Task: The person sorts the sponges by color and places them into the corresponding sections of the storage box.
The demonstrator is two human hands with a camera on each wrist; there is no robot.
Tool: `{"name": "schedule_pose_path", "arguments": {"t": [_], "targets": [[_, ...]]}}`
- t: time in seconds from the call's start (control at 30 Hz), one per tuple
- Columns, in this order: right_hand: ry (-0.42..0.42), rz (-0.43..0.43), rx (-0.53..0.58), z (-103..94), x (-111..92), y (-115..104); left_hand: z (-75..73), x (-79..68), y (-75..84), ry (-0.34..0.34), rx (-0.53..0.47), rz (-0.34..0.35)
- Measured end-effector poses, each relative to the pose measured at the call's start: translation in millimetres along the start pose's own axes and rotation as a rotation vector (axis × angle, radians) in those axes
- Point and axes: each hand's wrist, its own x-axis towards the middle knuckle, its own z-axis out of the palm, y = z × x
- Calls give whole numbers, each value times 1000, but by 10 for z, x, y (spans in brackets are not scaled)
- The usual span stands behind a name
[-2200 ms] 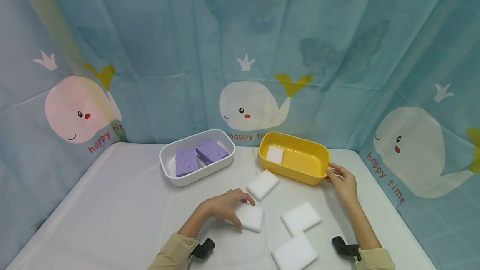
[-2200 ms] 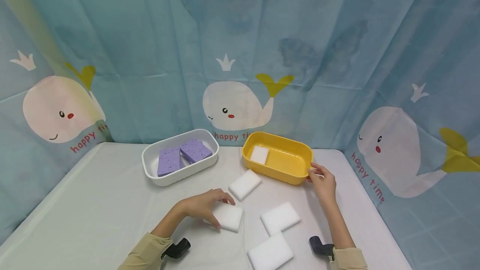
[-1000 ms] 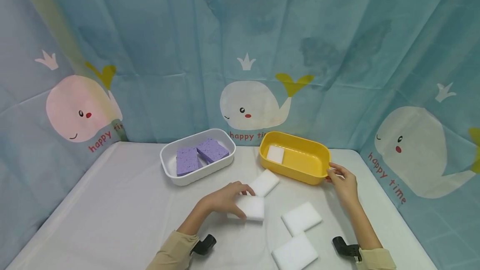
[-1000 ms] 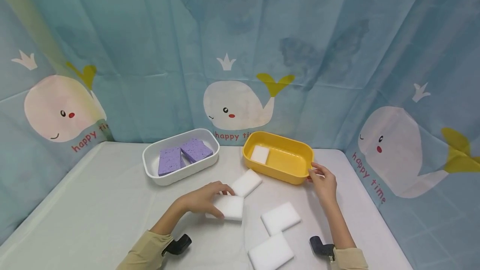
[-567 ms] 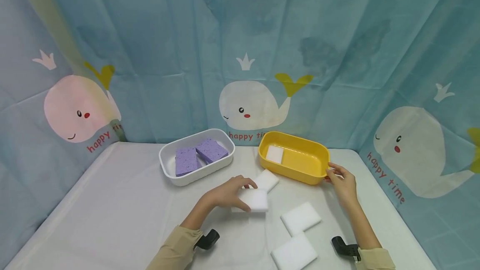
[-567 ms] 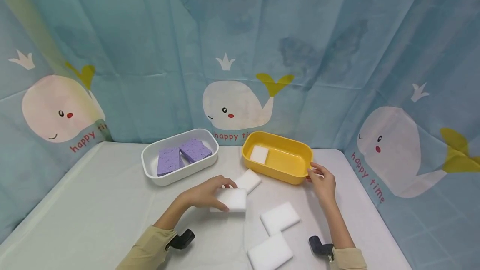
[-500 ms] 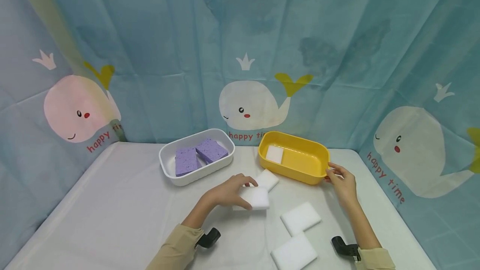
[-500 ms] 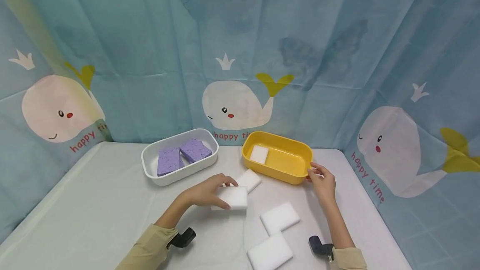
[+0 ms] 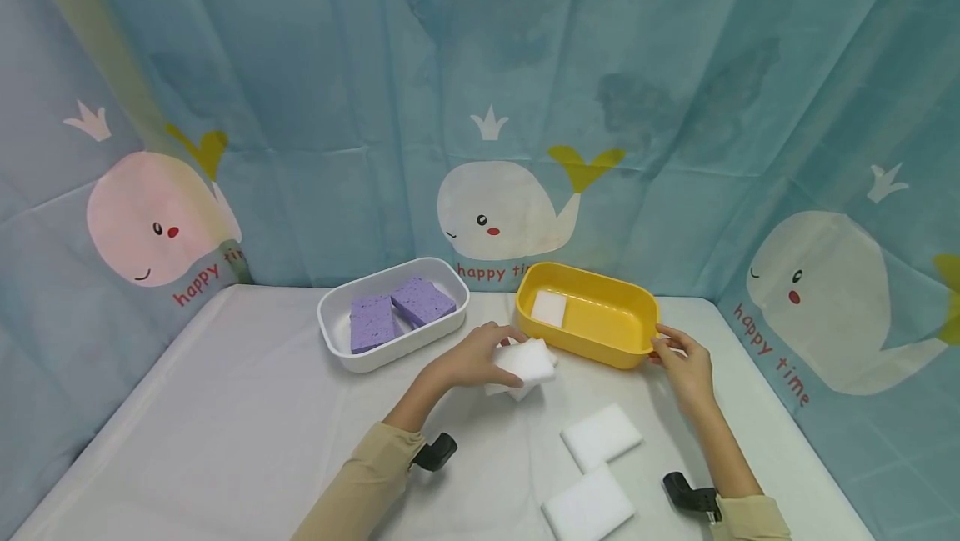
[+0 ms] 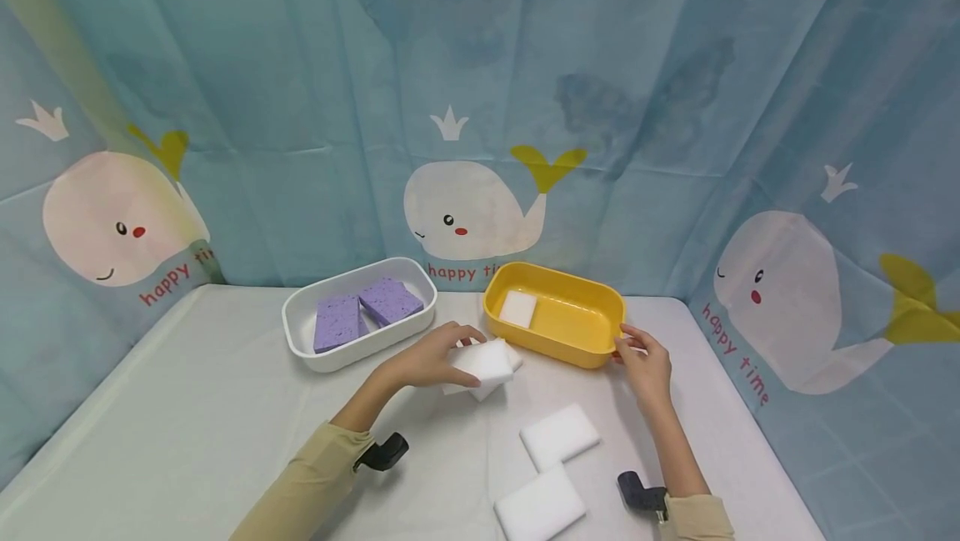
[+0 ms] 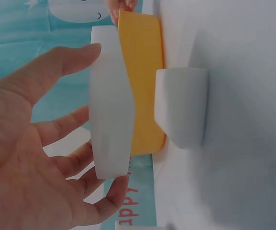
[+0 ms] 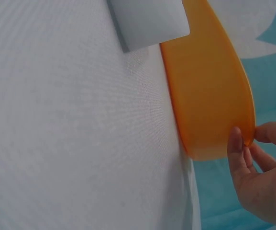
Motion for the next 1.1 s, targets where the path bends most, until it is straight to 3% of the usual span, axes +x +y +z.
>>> {"name": "schedule_pose_path", "arguments": {"t": [0.4,1.1], "targets": [[-9,7,-13,-6,-4,-1,-44,253,133,110,-1,-50],[-22,-10,8,-13,9,-6,-120,682,342,181,32,-37]]}}
